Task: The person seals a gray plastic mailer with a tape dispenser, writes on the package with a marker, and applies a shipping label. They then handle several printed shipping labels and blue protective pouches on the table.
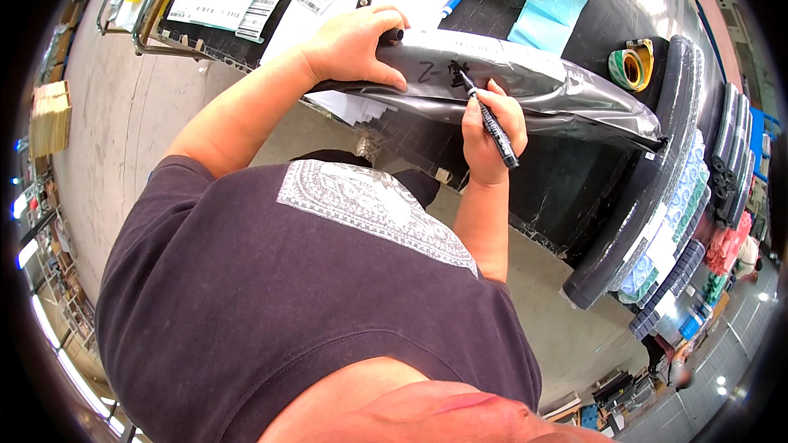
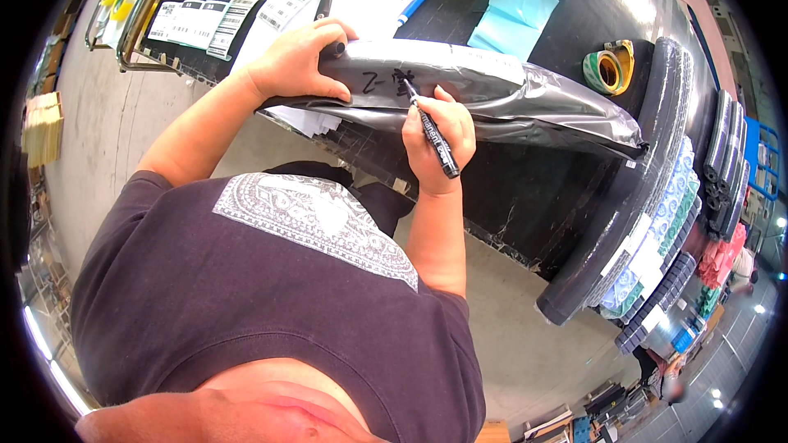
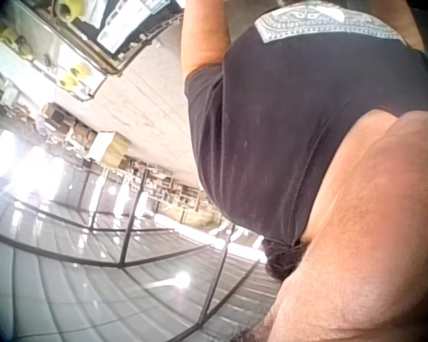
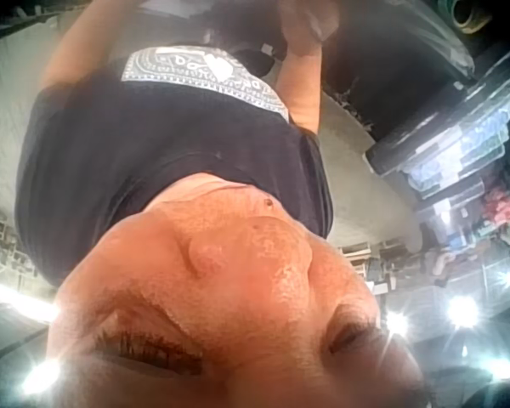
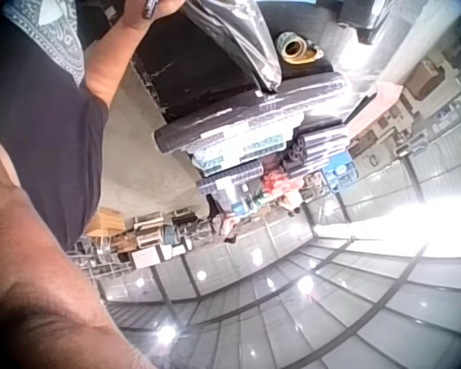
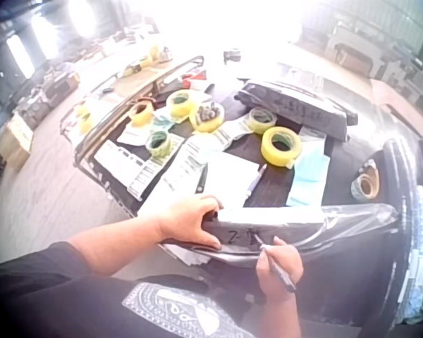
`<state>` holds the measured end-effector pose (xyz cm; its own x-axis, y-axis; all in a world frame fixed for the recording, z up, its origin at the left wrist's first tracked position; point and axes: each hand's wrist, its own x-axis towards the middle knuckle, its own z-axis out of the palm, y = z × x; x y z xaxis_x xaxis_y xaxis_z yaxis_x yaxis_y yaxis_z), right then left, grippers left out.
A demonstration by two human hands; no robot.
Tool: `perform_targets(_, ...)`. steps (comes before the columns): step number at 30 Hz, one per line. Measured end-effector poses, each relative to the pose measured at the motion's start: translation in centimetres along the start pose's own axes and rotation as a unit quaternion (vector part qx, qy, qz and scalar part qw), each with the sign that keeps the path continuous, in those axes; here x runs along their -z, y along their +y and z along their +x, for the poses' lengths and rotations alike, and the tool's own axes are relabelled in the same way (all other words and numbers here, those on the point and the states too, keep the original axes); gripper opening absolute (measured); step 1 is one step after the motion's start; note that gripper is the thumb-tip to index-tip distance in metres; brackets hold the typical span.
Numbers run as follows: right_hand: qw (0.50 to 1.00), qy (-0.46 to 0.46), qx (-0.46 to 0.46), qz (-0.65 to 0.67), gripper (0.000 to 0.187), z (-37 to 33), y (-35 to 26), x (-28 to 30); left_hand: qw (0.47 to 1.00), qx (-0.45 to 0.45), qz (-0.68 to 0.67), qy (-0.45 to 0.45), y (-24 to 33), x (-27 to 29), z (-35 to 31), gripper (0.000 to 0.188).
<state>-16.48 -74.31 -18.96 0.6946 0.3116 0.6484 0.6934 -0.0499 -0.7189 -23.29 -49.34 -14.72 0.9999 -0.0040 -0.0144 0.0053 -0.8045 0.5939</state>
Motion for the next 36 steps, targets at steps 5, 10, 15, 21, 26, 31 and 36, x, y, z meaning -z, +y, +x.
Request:
perform_targets(5, 0.988, -0.031, -0.059, 0.139, 0.012, -1.0, 0.7, 1.3, 1.0, -0.001, -0.007, -0.007, 0.3, 0.3, -0.1, 0.059)
perform_targets(10, 0.992, -0.001, -0.059, 0.111, 0.016, -0.2, 0.2, 2.7, 0.999, -0.029, 0.033, 0.023, 0.9, -0.1, -0.9, 0.056)
perform_targets(15, 0.988, -0.024, -0.093, 0.124, 0.014, -1.7, 0.2, 4.2, 0.986, -0.103, 0.074, 0.108, 2.1, -2.1, -3.4, 0.052)
perform_targets(21, 0.931, 0.038, -0.238, 0.275, 0.016, -4.4, 0.0, 5.7, 0.96, -0.158, 0.129, 0.194, 3.2, -5.2, -6.1, 0.037)
perform_targets(26, 0.94, 0.017, -0.189, 0.285, 0.016, -5.3, 0.8, 6.1, 0.948, -0.163, 0.17, 0.215, 3.1, -6.3, -7.0, 0.028)
perform_targets(31, 0.936, 0.01, -0.206, 0.285, 0.014, -5.4, 0.6, 6.2, 0.942, -0.17, 0.184, 0.225, 3.0, -6.5, -7.1, 0.03)
perform_targets(36, 0.955, -0.014, -0.158, 0.252, 0.014, -4.9, 0.7, 6.1, 0.966, -0.151, 0.103, 0.184, 3.1, -5.2, -6.4, 0.038)
